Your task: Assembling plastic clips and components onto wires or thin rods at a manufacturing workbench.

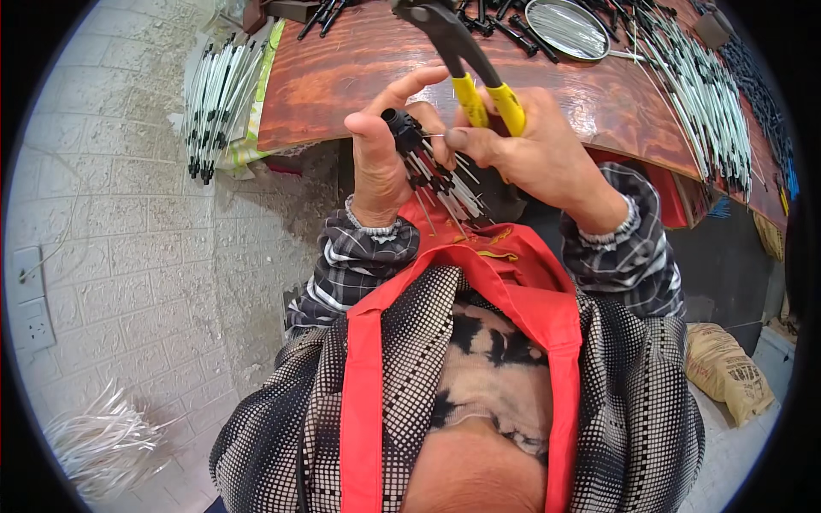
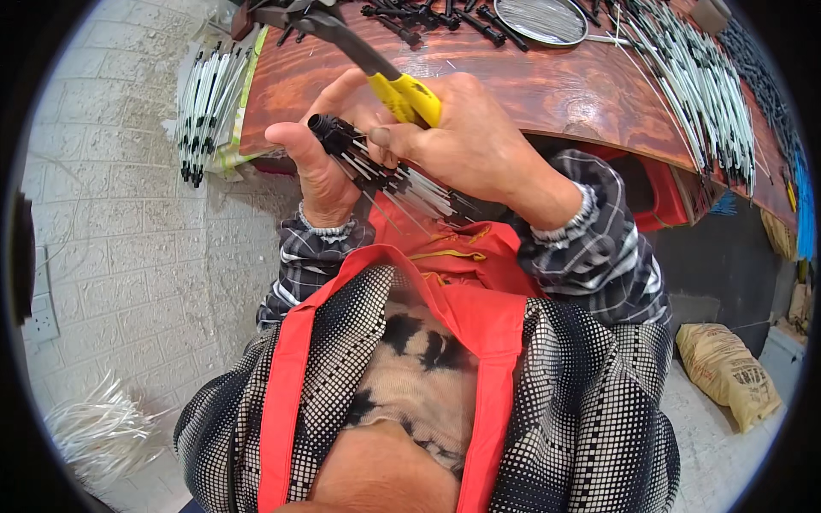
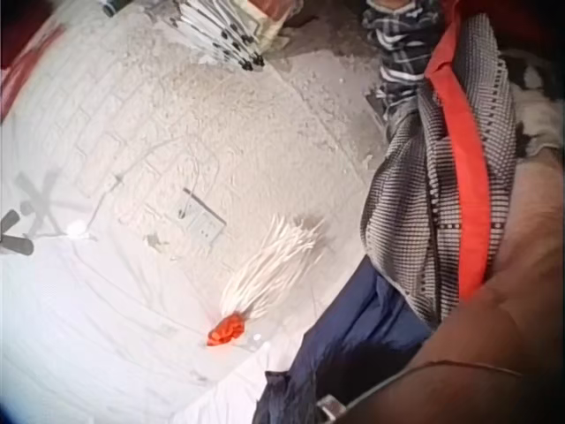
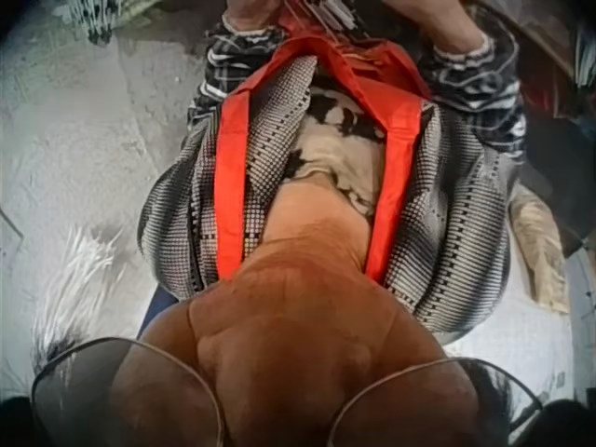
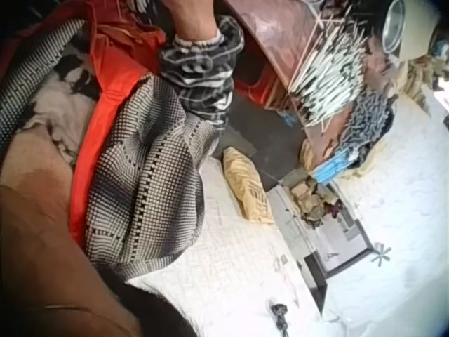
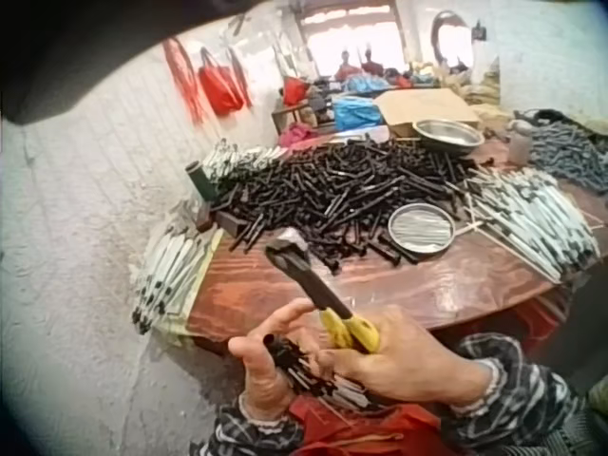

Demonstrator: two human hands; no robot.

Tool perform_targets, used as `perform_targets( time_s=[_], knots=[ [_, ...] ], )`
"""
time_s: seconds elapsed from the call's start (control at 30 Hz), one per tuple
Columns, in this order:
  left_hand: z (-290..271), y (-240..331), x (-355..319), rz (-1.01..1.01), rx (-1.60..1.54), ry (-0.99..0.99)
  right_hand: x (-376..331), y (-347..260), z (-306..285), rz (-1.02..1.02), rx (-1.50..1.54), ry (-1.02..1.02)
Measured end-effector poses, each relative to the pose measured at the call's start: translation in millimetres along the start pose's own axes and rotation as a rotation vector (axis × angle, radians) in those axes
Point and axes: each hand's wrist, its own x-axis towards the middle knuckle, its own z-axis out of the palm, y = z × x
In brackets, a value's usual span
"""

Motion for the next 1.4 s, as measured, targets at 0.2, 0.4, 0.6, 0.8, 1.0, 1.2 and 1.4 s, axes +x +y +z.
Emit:
perform_targets(
  time_s=[0.2,0.4,0.6,0.8,1.0,1.2,1.4],
  knots=[
    [-1,-1,-1,-0.011,0.02,0.021,10,-4,2,-0.068,0.003,-0.08],
    [9,1,-7,-0.026,-0.05,-0.011,21,-13,-5,-0.096,0.013,-0.224],
    [1,-1,-4,0.017,0.002,-0.008,17,1,-11,-0.03,-0.065,-0.159],
    [-6,0,3,0.043,0.071,0.006,-15,12,-48,-0.127,-0.565,-0.016],
    [-12,0,6,0.06,0.111,0.019,-42,2,-61,-0.211,-1.093,-0.004],
    [-6,4,6,0.04,0.12,0.065,-37,-7,-51,-0.248,-1.29,0.025],
    [-4,2,9,0.05,0.082,0.088,-30,-6,-48,-0.298,-1.359,0.064]
  ],
)
